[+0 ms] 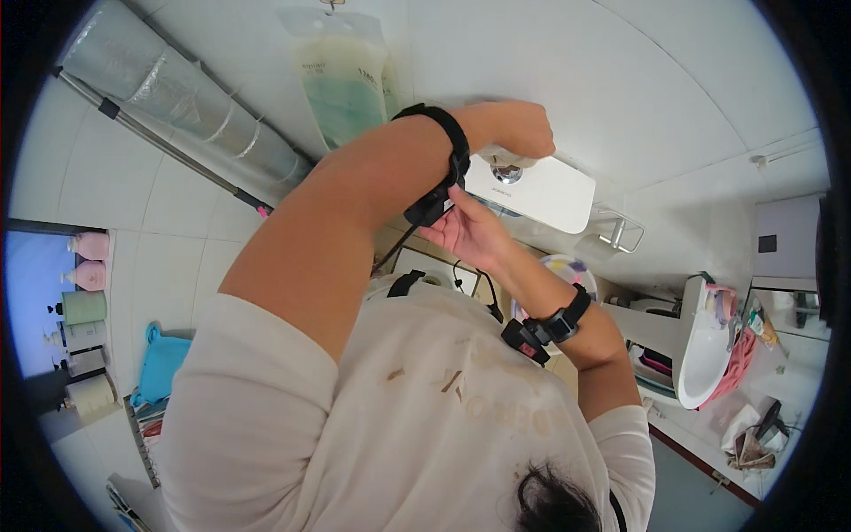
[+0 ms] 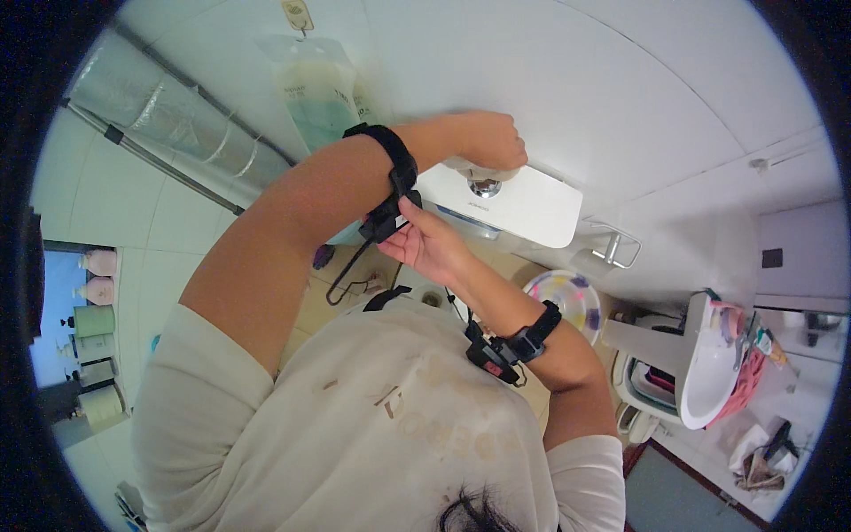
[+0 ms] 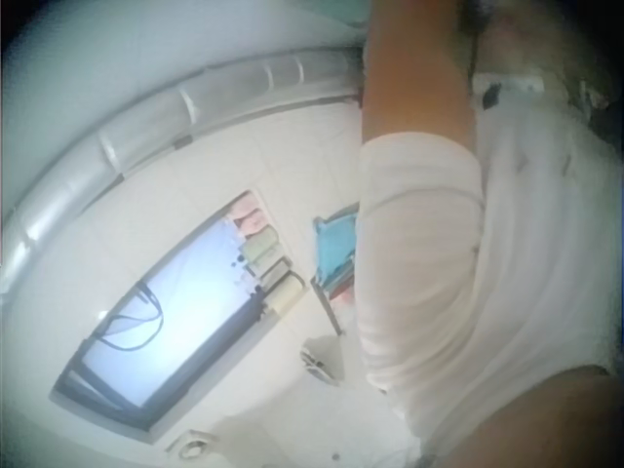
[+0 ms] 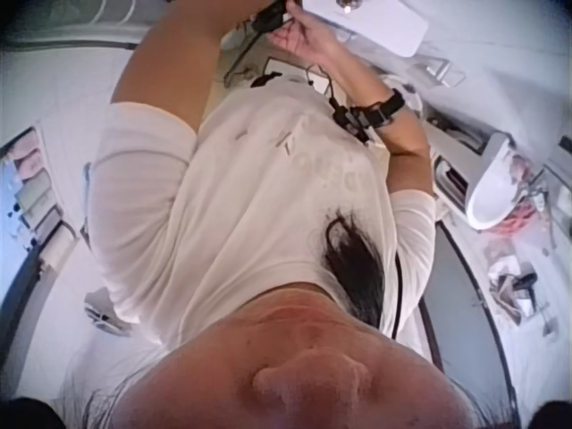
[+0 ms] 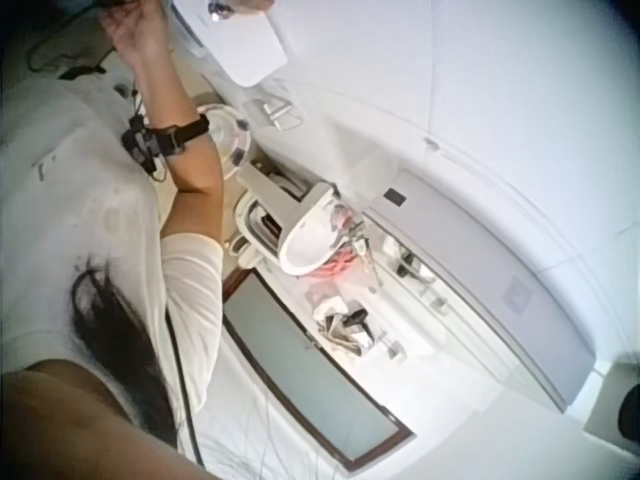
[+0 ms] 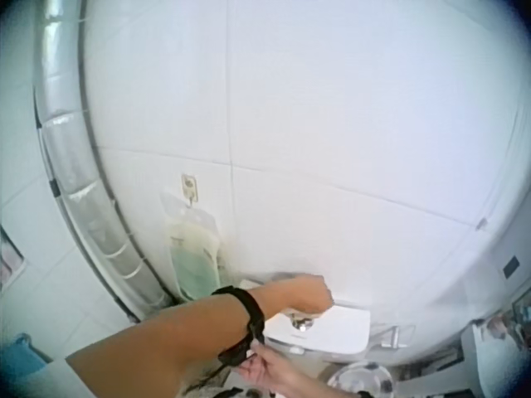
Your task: The person wipes down the tiled bathroom wall using a cloth, then rinses and wrings the cloth in the sink.
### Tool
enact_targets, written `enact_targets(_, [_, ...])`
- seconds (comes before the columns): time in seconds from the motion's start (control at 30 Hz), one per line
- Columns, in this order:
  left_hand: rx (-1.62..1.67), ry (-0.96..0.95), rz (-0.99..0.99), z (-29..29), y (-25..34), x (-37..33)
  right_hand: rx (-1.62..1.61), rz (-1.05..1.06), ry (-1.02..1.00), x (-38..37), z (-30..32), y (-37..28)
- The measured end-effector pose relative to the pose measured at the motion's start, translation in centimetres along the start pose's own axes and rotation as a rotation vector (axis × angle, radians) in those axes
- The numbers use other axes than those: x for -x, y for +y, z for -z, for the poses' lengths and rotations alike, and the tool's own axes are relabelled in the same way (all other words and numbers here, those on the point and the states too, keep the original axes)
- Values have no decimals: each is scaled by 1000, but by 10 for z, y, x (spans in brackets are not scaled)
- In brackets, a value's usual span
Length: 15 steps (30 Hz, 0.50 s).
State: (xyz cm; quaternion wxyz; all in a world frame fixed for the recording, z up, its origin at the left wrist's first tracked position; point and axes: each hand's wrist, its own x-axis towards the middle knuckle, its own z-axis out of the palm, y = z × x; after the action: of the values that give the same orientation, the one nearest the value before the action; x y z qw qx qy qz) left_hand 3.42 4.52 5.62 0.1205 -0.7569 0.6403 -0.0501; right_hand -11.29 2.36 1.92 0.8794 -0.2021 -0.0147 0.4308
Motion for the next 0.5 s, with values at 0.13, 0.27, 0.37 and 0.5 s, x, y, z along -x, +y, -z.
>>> enact_targets(0.13, [30,31,-80,11,16,-14,209,-19,138,9,-9,-4])
enact_targets(0.27, [65,-74,3,11,21,-7,1035,-332,244,30,-44,-46])
enact_targets(0.37, [82,-376,-31,35,26,-4,1325,26,278,45,-47,-76])
enact_targets(0.5, [109,-493,-34,28,28,14,1612,473,511,33,-69,-88])
